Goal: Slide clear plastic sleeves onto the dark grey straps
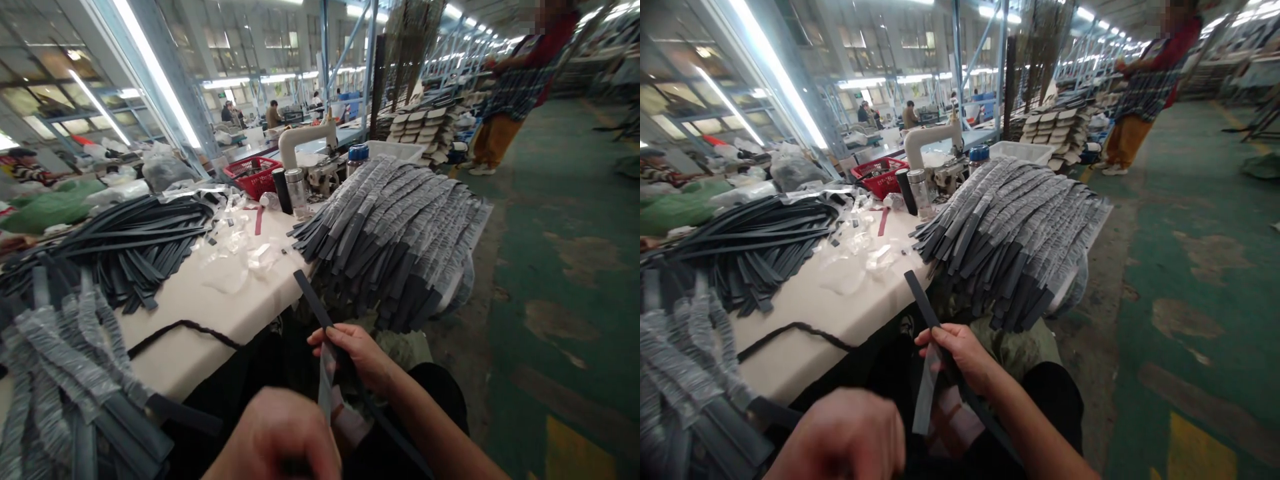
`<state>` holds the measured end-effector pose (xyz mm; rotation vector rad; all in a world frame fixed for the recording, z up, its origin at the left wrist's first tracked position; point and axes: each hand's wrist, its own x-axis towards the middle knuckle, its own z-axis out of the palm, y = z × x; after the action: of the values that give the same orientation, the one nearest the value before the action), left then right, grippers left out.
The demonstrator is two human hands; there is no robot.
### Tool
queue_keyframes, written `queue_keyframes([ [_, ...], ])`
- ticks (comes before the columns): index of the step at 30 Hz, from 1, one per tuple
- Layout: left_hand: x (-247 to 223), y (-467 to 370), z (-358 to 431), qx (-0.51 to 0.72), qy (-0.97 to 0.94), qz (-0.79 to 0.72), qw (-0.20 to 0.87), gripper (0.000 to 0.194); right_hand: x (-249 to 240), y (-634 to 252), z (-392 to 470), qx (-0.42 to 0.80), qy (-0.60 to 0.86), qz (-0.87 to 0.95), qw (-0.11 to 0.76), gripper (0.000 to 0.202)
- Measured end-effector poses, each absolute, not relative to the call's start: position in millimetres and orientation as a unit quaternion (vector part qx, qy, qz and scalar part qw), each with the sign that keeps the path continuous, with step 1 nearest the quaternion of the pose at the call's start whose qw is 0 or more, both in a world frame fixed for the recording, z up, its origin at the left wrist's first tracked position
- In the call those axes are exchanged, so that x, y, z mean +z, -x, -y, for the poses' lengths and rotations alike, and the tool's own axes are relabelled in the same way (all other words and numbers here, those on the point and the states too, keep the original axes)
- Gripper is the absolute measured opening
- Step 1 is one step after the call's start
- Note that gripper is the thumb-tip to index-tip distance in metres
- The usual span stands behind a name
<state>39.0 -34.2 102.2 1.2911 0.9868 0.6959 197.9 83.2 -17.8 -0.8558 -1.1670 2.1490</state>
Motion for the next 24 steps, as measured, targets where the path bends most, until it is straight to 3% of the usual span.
queue_keyframes([
  [3, 57, -36, 12, 0.321, -0.537, -0.634, 0.455, 0.023, -16, -199, -85, 0.781, 0.328, 0.456, 0.274, 0.049],
  [5, 31, -36, 6, 0.268, -0.533, -0.691, 0.409, 0.021, -15, -199, -87, 0.77, 0.336, 0.472, 0.267, 0.049],
  [10, -4, -41, 12, 0.205, -0.509, -0.606, 0.575, 0.023, -19, -197, -87, 0.741, 0.354, 0.511, 0.255, 0.041],
  [13, -16, -47, 14, 0.212, -0.483, -0.587, 0.614, 0.023, -23, -196, -86, 0.73, 0.353, 0.527, 0.254, 0.038],
  [19, -27, -54, 13, 0.265, -0.359, -0.577, 0.684, 0.022, -30, -195, -90, 0.716, 0.365, 0.542, 0.248, 0.038],
  [24, -30, -52, 7, 0.394, -0.147, -0.572, 0.704, 0.026, -38, -211, -90, 0.69, 0.397, 0.549, 0.255, 0.043],
])
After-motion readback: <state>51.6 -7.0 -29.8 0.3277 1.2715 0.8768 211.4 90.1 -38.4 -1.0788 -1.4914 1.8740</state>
